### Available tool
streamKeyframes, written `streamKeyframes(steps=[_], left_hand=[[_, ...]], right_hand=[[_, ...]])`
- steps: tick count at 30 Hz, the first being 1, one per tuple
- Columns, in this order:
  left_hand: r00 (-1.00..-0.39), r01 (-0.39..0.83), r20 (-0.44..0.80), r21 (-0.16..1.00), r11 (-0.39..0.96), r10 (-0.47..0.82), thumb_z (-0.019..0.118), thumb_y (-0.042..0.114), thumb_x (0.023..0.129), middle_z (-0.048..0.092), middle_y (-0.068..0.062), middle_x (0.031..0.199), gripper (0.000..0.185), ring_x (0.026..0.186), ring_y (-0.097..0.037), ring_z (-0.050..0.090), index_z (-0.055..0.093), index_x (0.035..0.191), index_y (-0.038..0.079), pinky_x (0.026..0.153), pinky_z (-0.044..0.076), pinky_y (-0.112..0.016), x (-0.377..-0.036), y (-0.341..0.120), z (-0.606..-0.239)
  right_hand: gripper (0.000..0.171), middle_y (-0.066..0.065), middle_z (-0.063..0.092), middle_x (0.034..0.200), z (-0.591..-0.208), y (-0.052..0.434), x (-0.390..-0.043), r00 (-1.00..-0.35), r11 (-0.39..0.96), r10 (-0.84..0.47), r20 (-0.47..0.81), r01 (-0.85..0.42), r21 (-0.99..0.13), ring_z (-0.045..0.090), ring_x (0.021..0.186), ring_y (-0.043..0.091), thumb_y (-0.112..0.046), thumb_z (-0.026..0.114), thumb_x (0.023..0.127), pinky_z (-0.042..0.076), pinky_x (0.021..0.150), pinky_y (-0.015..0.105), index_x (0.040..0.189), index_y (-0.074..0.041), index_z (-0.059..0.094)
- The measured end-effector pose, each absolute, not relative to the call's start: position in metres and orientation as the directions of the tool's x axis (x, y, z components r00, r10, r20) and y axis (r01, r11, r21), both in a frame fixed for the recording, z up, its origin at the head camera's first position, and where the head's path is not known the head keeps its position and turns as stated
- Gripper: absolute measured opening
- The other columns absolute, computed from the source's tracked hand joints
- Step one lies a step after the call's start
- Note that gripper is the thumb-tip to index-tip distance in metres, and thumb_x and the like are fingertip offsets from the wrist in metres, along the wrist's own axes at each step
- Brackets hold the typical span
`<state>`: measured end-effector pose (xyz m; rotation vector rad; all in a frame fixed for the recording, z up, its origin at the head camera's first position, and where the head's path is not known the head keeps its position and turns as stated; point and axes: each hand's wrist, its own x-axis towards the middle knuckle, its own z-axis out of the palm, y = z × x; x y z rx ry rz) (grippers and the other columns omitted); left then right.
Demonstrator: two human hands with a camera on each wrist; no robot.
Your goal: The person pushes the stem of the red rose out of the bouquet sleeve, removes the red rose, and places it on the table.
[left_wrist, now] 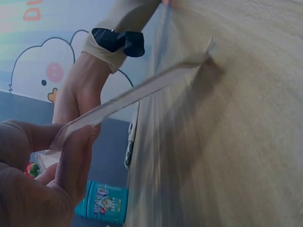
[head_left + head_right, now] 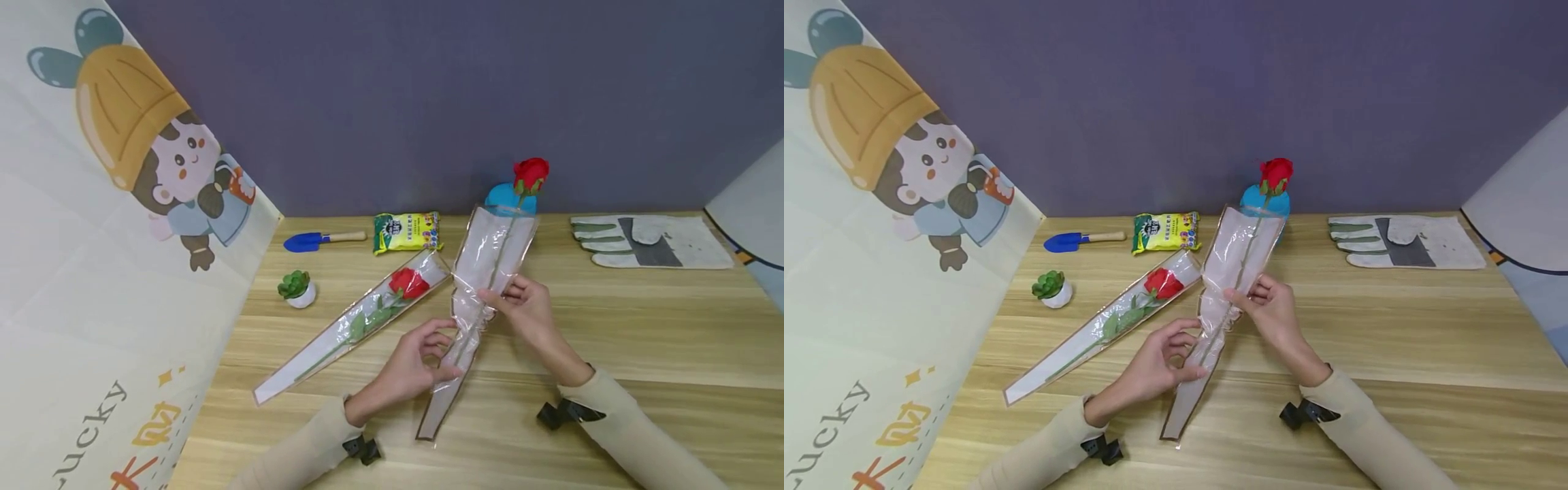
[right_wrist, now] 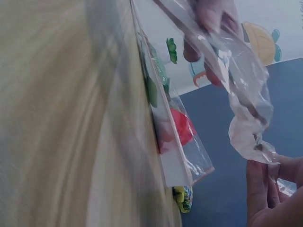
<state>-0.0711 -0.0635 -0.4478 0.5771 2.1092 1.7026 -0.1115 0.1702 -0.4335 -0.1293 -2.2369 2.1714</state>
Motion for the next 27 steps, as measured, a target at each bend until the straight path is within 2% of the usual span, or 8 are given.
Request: streamKeyframes(steps=[5,11,14,18,21,27], left_hand=[[-0.846,0.058,-0.064,0.976,0.211,0.530,0.084,-0.008,0.077,0.073,-0.021,0.117,0.073,0.091,-0.007,0.069,0.056,0.143,0.007,0.085,0.061,-0.019,-0.070,-0.063,-0.449],[-0.805,0.008,-0.117,0.978,0.207,0.581,0.084,-0.009,0.076,0.071,-0.023,0.128,0.083,0.103,-0.020,0.076,0.049,0.149,0.011,0.085,0.063,-0.022,-0.069,-0.064,-0.451],[-0.795,-0.001,-0.137,0.975,0.224,0.592,0.085,-0.008,0.076,0.070,-0.022,0.131,0.088,0.102,-0.018,0.076,0.046,0.152,0.016,0.081,0.064,-0.024,-0.070,-0.065,-0.453],[-0.809,0.012,-0.139,0.967,0.253,0.570,0.089,-0.004,0.074,0.070,-0.019,0.131,0.097,0.095,-0.011,0.073,0.041,0.155,0.020,0.079,0.064,-0.024,-0.074,-0.066,-0.451],[-0.826,0.038,-0.109,0.968,0.247,0.553,0.089,0.001,0.077,0.071,-0.017,0.126,0.093,0.092,-0.007,0.071,0.041,0.156,0.019,0.076,0.064,-0.024,-0.079,-0.064,-0.448],[-0.856,0.077,-0.014,0.985,0.154,0.518,0.081,0.004,0.087,0.072,-0.023,0.117,0.070,0.088,-0.004,0.066,0.049,0.149,0.009,0.076,0.062,-0.021,-0.092,-0.059,-0.441]], right_hand=[[0.022,-0.019,0.079,0.085,-0.431,0.177,-0.116,-0.994,-0.050,0.100,-0.037,0.032,-0.998,0.075,0.077,0.000,-0.005,0.079,0.091,0.063,0.070,0.018,0.110,-0.007,0.067],[0.019,-0.015,0.080,0.084,-0.425,0.186,-0.118,-0.992,-0.113,0.124,-0.036,0.022,-0.993,0.075,0.076,0.000,-0.003,0.079,0.090,0.062,0.066,0.016,0.101,-0.015,0.070],[0.018,-0.014,0.080,0.084,-0.421,0.190,-0.119,-0.990,-0.129,0.134,-0.031,0.013,-0.992,0.074,0.075,-0.001,-0.003,0.079,0.090,0.060,0.063,0.015,0.098,-0.017,0.071],[0.016,-0.014,0.080,0.086,-0.417,0.193,-0.118,-0.993,-0.125,0.117,-0.024,0.009,-0.992,0.074,0.075,0.000,-0.005,0.079,0.091,0.060,0.063,0.016,0.100,-0.015,0.071],[0.017,-0.014,0.081,0.088,-0.417,0.194,-0.117,-0.994,-0.122,0.111,-0.011,-0.003,-0.993,0.075,0.077,0.000,-0.005,0.079,0.091,0.061,0.065,0.016,0.102,-0.015,0.071],[0.016,-0.014,0.081,0.089,-0.420,0.193,-0.117,-0.995,-0.099,0.100,-0.012,0.002,-0.995,0.076,0.078,0.001,-0.008,0.080,0.091,0.062,0.067,0.018,0.103,-0.015,0.071]])
